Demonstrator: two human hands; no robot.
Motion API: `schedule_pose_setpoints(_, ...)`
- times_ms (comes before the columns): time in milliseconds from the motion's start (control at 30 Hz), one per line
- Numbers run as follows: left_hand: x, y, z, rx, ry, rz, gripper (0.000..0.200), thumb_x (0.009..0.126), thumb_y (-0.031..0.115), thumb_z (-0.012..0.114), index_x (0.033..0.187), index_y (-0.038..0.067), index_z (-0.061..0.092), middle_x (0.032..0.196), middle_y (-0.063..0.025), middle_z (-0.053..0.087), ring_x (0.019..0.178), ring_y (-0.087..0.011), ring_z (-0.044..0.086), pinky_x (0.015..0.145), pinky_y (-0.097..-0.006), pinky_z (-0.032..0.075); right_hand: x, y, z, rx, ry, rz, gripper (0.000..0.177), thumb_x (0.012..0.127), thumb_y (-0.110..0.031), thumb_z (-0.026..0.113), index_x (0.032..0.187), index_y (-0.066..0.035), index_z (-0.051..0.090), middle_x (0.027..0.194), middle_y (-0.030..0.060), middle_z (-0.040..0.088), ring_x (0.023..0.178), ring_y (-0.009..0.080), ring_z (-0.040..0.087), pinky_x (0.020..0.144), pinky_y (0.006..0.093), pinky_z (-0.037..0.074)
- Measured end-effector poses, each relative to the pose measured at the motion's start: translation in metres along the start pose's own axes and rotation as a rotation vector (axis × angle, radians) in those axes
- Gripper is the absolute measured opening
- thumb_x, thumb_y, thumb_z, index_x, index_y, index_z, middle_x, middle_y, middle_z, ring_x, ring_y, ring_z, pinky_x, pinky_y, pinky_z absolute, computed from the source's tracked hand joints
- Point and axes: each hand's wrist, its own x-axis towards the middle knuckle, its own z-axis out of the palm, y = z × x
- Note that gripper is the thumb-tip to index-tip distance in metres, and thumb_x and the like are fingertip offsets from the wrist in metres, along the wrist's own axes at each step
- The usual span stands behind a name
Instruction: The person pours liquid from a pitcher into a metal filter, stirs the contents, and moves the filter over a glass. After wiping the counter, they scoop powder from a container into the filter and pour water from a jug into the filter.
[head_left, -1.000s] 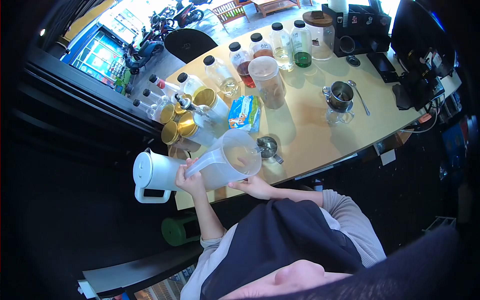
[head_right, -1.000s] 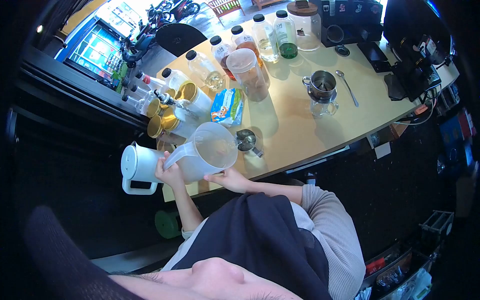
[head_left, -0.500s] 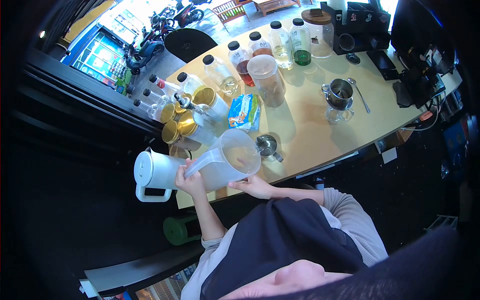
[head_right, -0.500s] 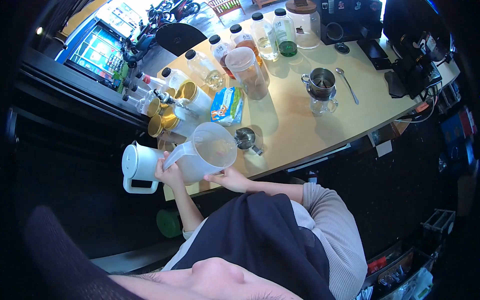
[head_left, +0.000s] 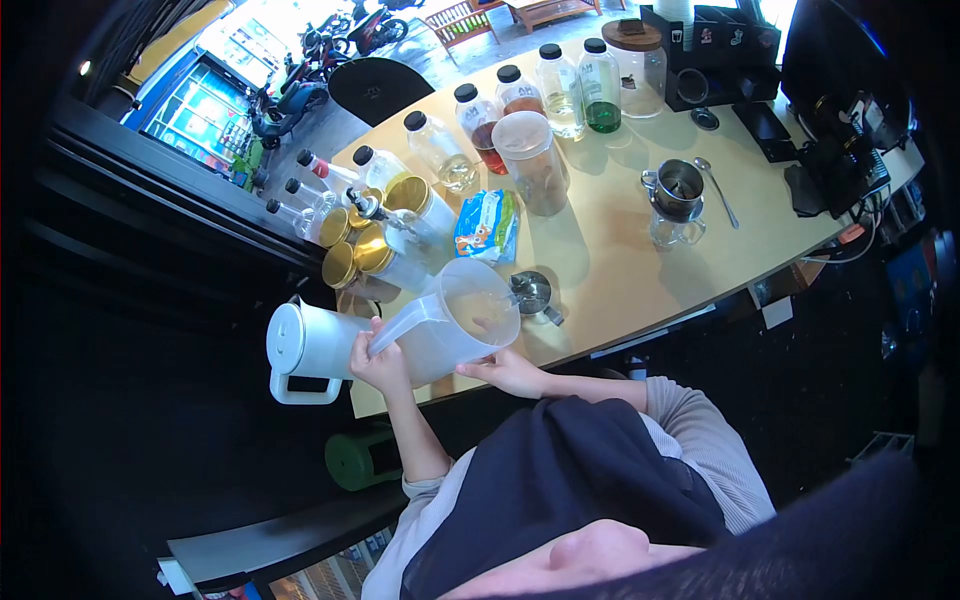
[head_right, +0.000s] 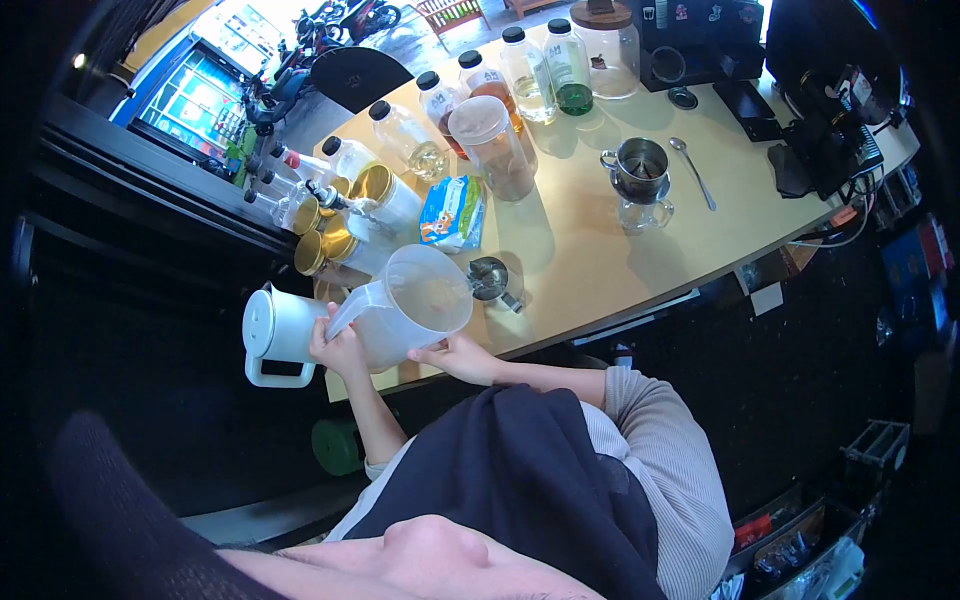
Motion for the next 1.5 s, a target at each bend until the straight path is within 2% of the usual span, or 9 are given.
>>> schedule_pose_setpoints(333, 0.001, 0.003, 0.003, 0.033, 0.015, 0.035, 0.041, 0.09, 0.015, 0.068, 0.056, 0.0, 0.05, 0.05, -0.005, 0.054, 0.047, -0.0117, 0.047, 0.048, -0.0297, 0.038, -0.001, 0.001, 0.001, 0.104, 0.023, 0.016, 0.094, 0.09, -0.027, 0.068, 0.149, 0.003, 0.001, 0.14, 0.0171, 0.04, 0.127, 0.0208, 0.046, 0.107, 0.0364, 0.037)
schedule_pose_setpoints(433, 0.0, 0.005, 0.005, -0.028, 0.052, 0.024, 0.041, 0.084, 0.011, 0.073, 0.058, -0.001, 0.044, 0.05, -0.0065, 0.04, 0.048, -0.0144, 0.033, 0.046, -0.0308, 0.031, 0.002, 0.011, -0.001, 0.05, 0.069, -0.103, 0.072, 0.09, -0.028, 0.069, 0.142, 0.002, 0.03, 0.12, 0.0125, 0.06, 0.11, 0.0196, 0.059, 0.096, 0.0337, 0.046)
schedule_pose_setpoints(500, 0.0, 0.005, 0.006, -0.042, 0.055, 0.026, 0.041, 0.084, 0.011, 0.073, 0.058, -0.001, 0.043, 0.05, -0.0064, 0.04, 0.048, -0.0143, 0.033, 0.046, -0.0309, 0.031, 0.003, 0.009, -0.005, 0.081, -0.038, 0.007, 0.098, 0.09, -0.026, 0.068, 0.148, 0.005, -0.004, 0.135, 0.0161, 0.047, 0.127, 0.0203, 0.046, 0.108, 0.0352, 0.035)
schedule_pose_setpoints(633, 0.001, 0.01, 0.005, -0.059, 0.063, 0.027, 0.042, 0.084, 0.01, 0.073, 0.057, -0.001, 0.043, 0.05, -0.0068, 0.04, 0.048, -0.0147, 0.033, 0.046, -0.0311, 0.031, 0.001, 0.003, -0.003, 0.094, -0.047, 0.025, 0.098, 0.091, -0.025, 0.068, 0.148, 0.004, -0.006, 0.137, 0.0166, 0.046, 0.129, 0.0207, 0.045, 0.109, 0.0355, 0.033)
schedule_pose_setpoints(700, 0.001, 0.01, 0.004, -0.024, 0.046, 0.044, 0.041, 0.084, 0.01, 0.073, 0.057, -0.001, 0.043, 0.05, -0.0072, 0.041, 0.048, -0.0152, 0.033, 0.046, -0.0317, 0.032, 0.0, 0.006, 0.001, 0.115, 0.067, -0.071, 0.082, 0.091, -0.027, 0.068, 0.147, 0.003, 0.015, 0.124, 0.0155, 0.058, 0.115, 0.0205, 0.057, 0.099, 0.0346, 0.045)
schedule_pose_setpoints(833, 0.001, 0.008, 0.003, 0.014, 0.047, 0.05, 0.042, 0.085, 0.01, 0.072, 0.057, -0.001, 0.042, 0.05, -0.0073, 0.042, 0.048, -0.0156, 0.034, 0.047, -0.032, 0.033, 0.0, 0.004, 0.0, 0.103, 0.048, -0.074, 0.09, 0.091, -0.027, 0.067, 0.148, 0.004, 0.004, 0.124, 0.0168, 0.057, 0.115, 0.0207, 0.057, 0.099, 0.0349, 0.045)
schedule_pose_setpoints(900, 0.002, 0.012, 0.002, 0.006, 0.045, 0.041, 0.042, 0.085, 0.009, 0.071, 0.057, -0.001, 0.041, 0.05, -0.0073, 0.042, 0.048, -0.0157, 0.035, 0.047, -0.0324, 0.033, -0.001, -0.001, -0.003, 0.157, -0.041, 0.004, 0.1, 0.091, -0.026, 0.068, 0.148, 0.004, -0.008, 0.138, 0.017, 0.045, 0.13, 0.0219, 0.043, 0.111, 0.0364, 0.031)
schedule_pose_setpoints(1100, 0.003, 0.017, 0.0, 0.009, 0.041, 0.035, 0.042, 0.085, 0.009, 0.071, 0.057, -0.001, 0.041, 0.05, -0.0069, 0.042, 0.048, -0.0153, 0.035, 0.048, -0.032, 0.033, 0.002, 0.008, -0.003, 0.084, -0.011, -0.058, 0.092, 0.091, -0.029, 0.067, 0.148, 0.003, 0.003, 0.126, 0.0162, 0.056, 0.116, 0.0216, 0.056, 0.099, 0.0348, 0.044)
schedule_pose_setpoints(1500, 0.008, 0.03, -0.003, 0.01, 0.054, 0.043, 0.041, 0.084, 0.008, 0.072, 0.056, 0.0, 0.044, 0.049, -0.0052, 0.045, 0.047, -0.0126, 0.036, 0.047, -0.0307, 0.034, 0.0, 0.002, -0.001, 0.079, 0.003, -0.021, 0.099, 0.09, -0.033, 0.068, 0.149, 0.003, -0.003, 0.125, 0.0171, 0.056, 0.114, 0.0223, 0.057, 0.098, 0.033, 0.044)
